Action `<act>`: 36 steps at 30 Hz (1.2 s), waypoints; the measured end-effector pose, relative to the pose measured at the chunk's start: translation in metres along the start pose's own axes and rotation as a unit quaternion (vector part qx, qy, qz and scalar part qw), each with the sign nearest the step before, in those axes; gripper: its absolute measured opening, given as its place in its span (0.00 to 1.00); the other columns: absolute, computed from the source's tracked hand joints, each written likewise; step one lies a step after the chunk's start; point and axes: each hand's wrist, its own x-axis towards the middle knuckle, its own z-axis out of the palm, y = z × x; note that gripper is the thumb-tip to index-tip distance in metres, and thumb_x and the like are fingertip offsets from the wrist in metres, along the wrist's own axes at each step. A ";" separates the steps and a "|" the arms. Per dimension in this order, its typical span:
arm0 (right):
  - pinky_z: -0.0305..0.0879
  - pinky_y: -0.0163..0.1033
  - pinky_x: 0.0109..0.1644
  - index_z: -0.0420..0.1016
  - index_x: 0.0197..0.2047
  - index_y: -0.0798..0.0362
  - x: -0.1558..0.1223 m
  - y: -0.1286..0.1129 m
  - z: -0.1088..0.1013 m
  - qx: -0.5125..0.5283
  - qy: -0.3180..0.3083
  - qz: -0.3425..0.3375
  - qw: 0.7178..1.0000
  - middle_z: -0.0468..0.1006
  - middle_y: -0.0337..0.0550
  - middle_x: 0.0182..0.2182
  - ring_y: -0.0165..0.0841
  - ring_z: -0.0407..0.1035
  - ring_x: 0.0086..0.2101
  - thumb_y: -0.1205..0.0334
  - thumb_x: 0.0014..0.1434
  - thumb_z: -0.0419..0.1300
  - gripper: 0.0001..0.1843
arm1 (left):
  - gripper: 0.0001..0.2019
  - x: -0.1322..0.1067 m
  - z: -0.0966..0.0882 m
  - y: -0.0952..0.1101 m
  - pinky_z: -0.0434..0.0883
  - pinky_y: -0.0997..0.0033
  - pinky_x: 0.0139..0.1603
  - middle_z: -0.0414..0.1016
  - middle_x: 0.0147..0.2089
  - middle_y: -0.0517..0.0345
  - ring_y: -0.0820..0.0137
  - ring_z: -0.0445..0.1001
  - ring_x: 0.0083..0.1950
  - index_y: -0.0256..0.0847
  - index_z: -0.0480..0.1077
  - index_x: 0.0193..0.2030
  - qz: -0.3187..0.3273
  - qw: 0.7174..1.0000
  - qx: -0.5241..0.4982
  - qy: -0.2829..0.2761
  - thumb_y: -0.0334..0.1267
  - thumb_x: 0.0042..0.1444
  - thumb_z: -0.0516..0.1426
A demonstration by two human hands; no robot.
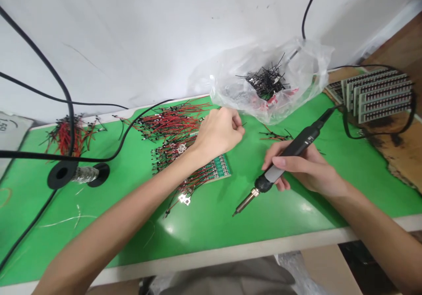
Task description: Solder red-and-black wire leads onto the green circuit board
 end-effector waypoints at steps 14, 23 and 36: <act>0.66 0.33 0.17 0.83 0.30 0.56 0.007 -0.002 0.006 0.022 0.102 -0.010 0.995 0.79 0.42 0.19 0.32 0.73 0.17 0.58 0.57 0.67 0.10 | 0.03 -0.086 -0.064 -0.013 0.68 0.74 0.32 0.69 0.33 0.61 0.75 0.69 0.32 0.41 0.67 0.41 0.014 0.984 -0.175 0.027 0.37 0.66 0.55; 0.69 0.33 0.20 0.83 0.31 0.56 0.016 0.007 0.007 0.017 0.164 -0.003 0.986 0.80 0.43 0.21 0.32 0.74 0.19 0.60 0.58 0.67 0.09 | 0.15 -0.134 -0.045 -0.038 0.75 0.77 0.43 0.79 0.40 0.62 0.76 0.78 0.40 0.42 0.64 0.56 0.080 0.992 -0.038 0.094 0.30 0.64 0.58; 0.68 0.33 0.19 0.85 0.32 0.55 0.018 0.008 0.008 -0.003 0.182 0.015 0.983 0.79 0.42 0.20 0.32 0.74 0.19 0.59 0.58 0.67 0.09 | 0.29 -0.151 -0.033 -0.035 0.79 0.79 0.46 0.83 0.37 0.67 0.77 0.82 0.38 0.43 0.59 0.64 0.071 0.988 -0.039 0.134 0.26 0.58 0.62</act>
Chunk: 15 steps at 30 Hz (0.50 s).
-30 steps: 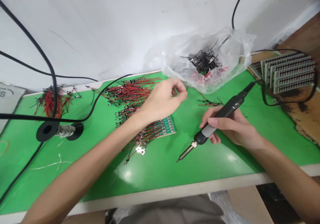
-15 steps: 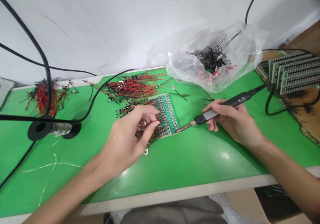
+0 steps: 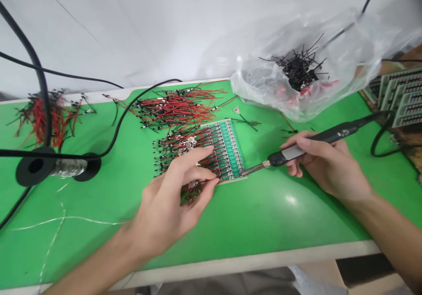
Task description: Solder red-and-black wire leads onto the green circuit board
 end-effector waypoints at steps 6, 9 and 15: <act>0.68 0.33 0.18 0.85 0.32 0.55 0.001 0.000 0.001 -0.005 0.008 -0.003 1.000 0.79 0.43 0.19 0.32 0.73 0.18 0.59 0.57 0.67 0.09 | 0.27 -0.007 0.002 0.001 0.77 0.84 0.45 0.82 0.38 0.65 0.79 0.81 0.39 0.39 0.61 0.62 0.025 0.999 0.042 0.005 0.25 0.57 0.62; 0.68 0.33 0.18 0.85 0.32 0.56 0.001 -0.001 0.001 -0.001 0.007 0.000 1.000 0.79 0.43 0.19 0.32 0.73 0.18 0.59 0.57 0.68 0.09 | 0.27 -0.009 0.004 -0.001 0.76 0.83 0.47 0.82 0.39 0.64 0.79 0.81 0.40 0.38 0.60 0.62 0.047 0.997 0.053 -0.001 0.24 0.57 0.62; 0.68 0.33 0.18 0.85 0.31 0.56 0.001 -0.001 0.002 -0.006 0.015 -0.007 1.000 0.80 0.43 0.19 0.33 0.74 0.17 0.59 0.56 0.69 0.09 | 0.26 -0.011 0.013 -0.001 0.75 0.76 0.49 0.82 0.41 0.64 0.77 0.81 0.42 0.39 0.61 0.61 0.041 0.998 0.056 0.003 0.23 0.58 0.62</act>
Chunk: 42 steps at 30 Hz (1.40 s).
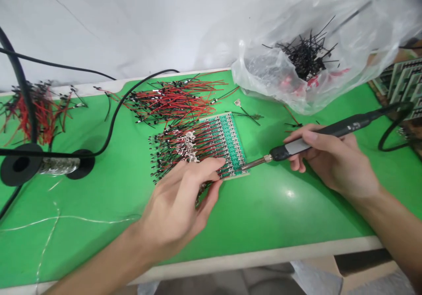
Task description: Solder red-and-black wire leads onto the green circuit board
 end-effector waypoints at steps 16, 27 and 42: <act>0.68 0.32 0.18 0.86 0.31 0.56 0.000 0.003 0.000 0.001 0.001 -0.004 1.000 0.81 0.43 0.20 0.32 0.74 0.17 0.58 0.55 0.69 0.09 | 0.15 0.007 -0.001 -0.010 0.75 0.69 0.40 0.81 0.42 0.57 0.72 0.80 0.38 0.35 0.69 0.51 0.069 0.997 0.000 -0.026 0.24 0.58 0.62; 0.68 0.32 0.17 0.86 0.31 0.55 0.001 0.003 -0.002 0.000 0.003 -0.005 1.000 0.81 0.42 0.20 0.31 0.74 0.17 0.59 0.56 0.69 0.08 | 0.14 0.011 -0.004 -0.011 0.73 0.69 0.36 0.81 0.39 0.58 0.72 0.79 0.36 0.35 0.69 0.51 0.092 0.995 -0.003 -0.045 0.25 0.59 0.62; 0.68 0.32 0.17 0.86 0.31 0.55 0.000 0.003 -0.002 -0.006 0.007 -0.003 1.000 0.81 0.41 0.20 0.31 0.74 0.17 0.59 0.56 0.68 0.08 | 0.15 0.013 -0.004 -0.011 0.73 0.69 0.37 0.80 0.38 0.58 0.71 0.78 0.36 0.34 0.69 0.52 0.106 0.993 0.004 -0.046 0.25 0.59 0.63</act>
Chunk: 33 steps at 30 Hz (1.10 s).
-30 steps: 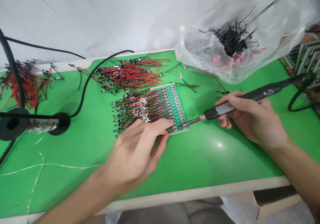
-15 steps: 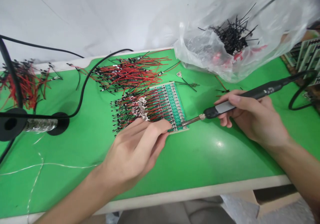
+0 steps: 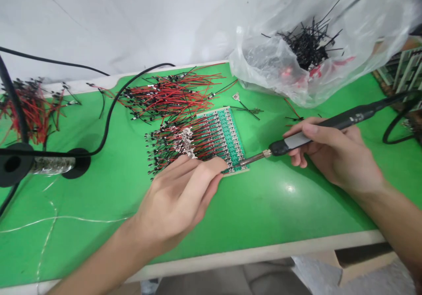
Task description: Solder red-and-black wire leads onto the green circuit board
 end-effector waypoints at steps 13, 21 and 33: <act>0.68 0.33 0.17 0.86 0.31 0.54 0.000 -0.001 0.001 -0.006 -0.003 0.004 1.000 0.80 0.42 0.20 0.32 0.74 0.17 0.59 0.57 0.67 0.08 | 0.14 0.000 -0.001 0.006 0.69 0.68 0.35 0.80 0.38 0.58 0.71 0.74 0.34 0.34 0.68 0.53 -0.015 1.000 0.013 -0.022 0.25 0.62 0.60; 0.67 0.33 0.17 0.86 0.31 0.54 -0.001 -0.003 -0.001 0.002 -0.007 0.004 1.000 0.80 0.42 0.19 0.32 0.73 0.17 0.60 0.57 0.66 0.08 | 0.13 0.001 -0.001 0.006 0.71 0.68 0.36 0.80 0.38 0.58 0.71 0.75 0.35 0.35 0.68 0.52 -0.019 0.999 0.014 -0.028 0.25 0.62 0.60; 0.67 0.33 0.18 0.86 0.31 0.56 -0.001 -0.002 0.000 0.008 -0.002 0.004 1.000 0.81 0.43 0.20 0.32 0.74 0.17 0.60 0.56 0.68 0.08 | 0.15 0.000 0.001 0.006 0.71 0.68 0.38 0.81 0.39 0.57 0.71 0.76 0.36 0.33 0.69 0.54 -0.005 0.999 0.030 -0.013 0.25 0.60 0.61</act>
